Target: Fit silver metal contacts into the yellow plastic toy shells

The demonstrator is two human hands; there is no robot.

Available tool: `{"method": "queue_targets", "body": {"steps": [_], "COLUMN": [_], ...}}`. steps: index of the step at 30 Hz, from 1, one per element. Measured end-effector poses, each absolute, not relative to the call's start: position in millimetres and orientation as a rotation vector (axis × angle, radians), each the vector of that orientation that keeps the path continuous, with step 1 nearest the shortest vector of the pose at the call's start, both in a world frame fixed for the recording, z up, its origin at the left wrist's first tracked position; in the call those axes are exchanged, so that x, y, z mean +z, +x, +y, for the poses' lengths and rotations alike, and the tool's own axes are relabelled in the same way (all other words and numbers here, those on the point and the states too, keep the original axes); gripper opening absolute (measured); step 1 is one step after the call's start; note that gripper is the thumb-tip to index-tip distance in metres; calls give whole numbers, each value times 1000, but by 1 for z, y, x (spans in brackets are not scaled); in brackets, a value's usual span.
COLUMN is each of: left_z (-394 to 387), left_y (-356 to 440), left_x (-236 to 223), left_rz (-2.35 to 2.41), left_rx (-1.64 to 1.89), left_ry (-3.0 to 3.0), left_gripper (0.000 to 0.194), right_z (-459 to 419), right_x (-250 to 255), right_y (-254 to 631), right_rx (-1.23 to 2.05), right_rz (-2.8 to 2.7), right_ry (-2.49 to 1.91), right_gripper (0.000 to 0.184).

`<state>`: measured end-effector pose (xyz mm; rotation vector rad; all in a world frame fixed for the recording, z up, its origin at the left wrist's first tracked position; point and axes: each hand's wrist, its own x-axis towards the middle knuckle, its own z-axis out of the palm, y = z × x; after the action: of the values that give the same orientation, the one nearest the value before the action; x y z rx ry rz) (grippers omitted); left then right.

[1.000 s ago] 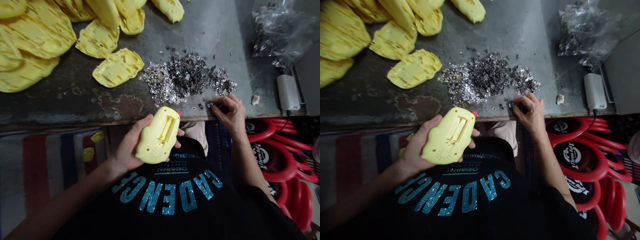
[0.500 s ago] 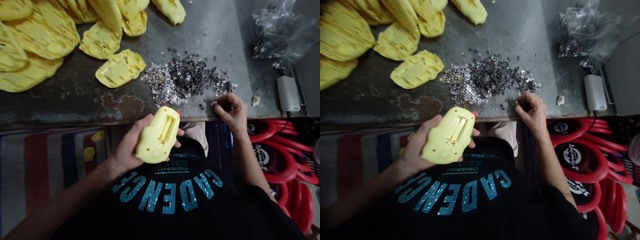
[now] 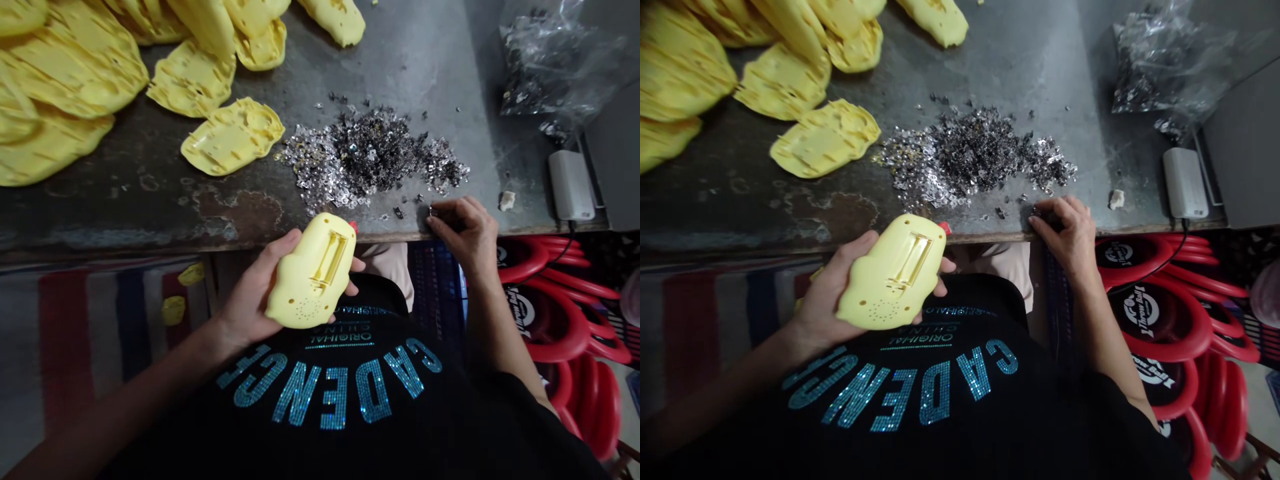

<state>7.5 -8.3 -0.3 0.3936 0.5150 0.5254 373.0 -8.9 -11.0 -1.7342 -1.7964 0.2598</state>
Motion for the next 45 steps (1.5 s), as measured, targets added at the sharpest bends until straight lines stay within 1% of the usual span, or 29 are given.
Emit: {"method": "queue_targets", "body": {"steps": [3, 6, 12, 15, 18, 21, 23, 27, 31, 34, 41, 45], "left_z": [-9, -9, -10, -12, -13, -15, -17, -19, -19, -19, -20, -21], "left_y": [10, 12, 16, 22, 27, 29, 29, 27, 26, 26, 30, 31], "left_x": [2, 2, 2, 5, 5, 3, 1, 2, 5, 4, 6, 8], "left_rz": [562, 585, 545, 500, 464, 410, 355, 293, 277, 265, 304, 325], "left_rx": [520, 501, 476, 470, 431, 418, 434, 440, 458, 453, 482, 492], "left_ry": [396, 400, 356, 311, 268, 211, 184, 182, 187, 176, 129, 181], "left_gripper": [63, 66, 69, 75, 81, 77, 72, 70, 72, 68, 58, 60], "right_z": [-18, -19, -12, -13, -16, -16, -15, -13, -14, -15, -18, -20], "right_x": [-8, -8, -9, 1, 20, 39, 47, 51, 53, 56, 61, 60], "right_y": [377, 380, 379, 364, 337, 308, 295, 285, 283, 281, 281, 281], "right_rx": [247, 215, 264, 316, 363, 402, 386, 290, 240, 207, 94, 104], "right_rz": [-1777, -1756, -1839, -1845, -1942, -2072, -2140, -2242, -2313, -2348, -2452, -2447], "right_ry": [-1745, -1756, -1704, -1554, -1300, -1096, -1031, -977, -935, -918, -900, -913], "right_gripper": [21, 18, 11, 8, 16, 26, 29, 29, 34, 36, 35, 37]}}
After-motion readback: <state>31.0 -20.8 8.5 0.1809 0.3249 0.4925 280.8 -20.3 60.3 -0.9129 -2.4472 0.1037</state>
